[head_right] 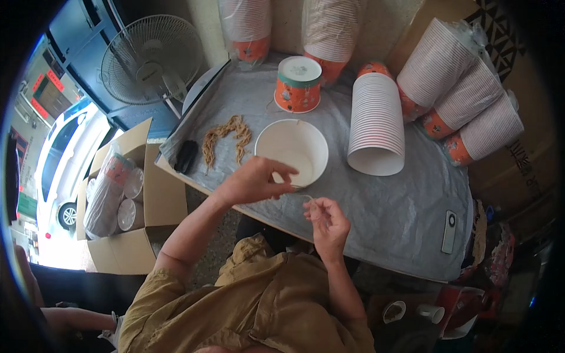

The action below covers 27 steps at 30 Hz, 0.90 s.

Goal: The person removes the plastic wrapper from a stack of paper buckets, separates a single bucket, and attaches a string handle to it by hand.

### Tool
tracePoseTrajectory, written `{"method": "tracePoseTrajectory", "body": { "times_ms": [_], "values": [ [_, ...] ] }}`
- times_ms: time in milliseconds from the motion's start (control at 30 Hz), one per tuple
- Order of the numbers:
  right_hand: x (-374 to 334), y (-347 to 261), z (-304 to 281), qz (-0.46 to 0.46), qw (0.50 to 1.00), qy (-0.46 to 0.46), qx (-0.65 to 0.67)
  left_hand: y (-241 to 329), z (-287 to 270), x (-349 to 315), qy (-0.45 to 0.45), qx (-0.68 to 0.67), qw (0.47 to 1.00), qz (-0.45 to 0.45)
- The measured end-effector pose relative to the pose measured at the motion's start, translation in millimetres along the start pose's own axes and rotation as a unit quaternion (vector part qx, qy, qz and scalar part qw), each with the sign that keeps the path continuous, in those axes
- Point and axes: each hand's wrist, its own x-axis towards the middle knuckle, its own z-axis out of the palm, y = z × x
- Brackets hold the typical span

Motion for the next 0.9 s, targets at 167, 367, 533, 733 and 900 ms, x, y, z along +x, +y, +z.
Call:
{"method": "tracePoseTrajectory", "body": {
  "times_ms": [167,367,533,733,900],
  "values": [
    [-3.1,9.0,-5.1,0.075,0.995,0.001,0.062,6.6,-17.6,-20.4,0.088,-0.296,0.951,-0.013],
    [-4.1,23.3,-9.1,0.134,0.985,0.016,0.106,66.0,-25.5,-57.7,0.232,-0.367,0.872,0.227],
    [-5.1,22.6,-7.1,0.126,0.987,0.005,0.098,41.0,-29.7,-36.9,0.327,-0.364,0.857,0.164],
    [-7.1,21.3,-8.6,0.103,0.992,-0.01,0.068,43.5,-21.5,-39.2,0.254,-0.301,0.913,0.11],
    [-9.8,25.8,-16.0,0.093,0.994,-0.013,0.054,50.5,-27.2,-40.7,0.436,-0.273,0.828,0.221]
  ]
}}
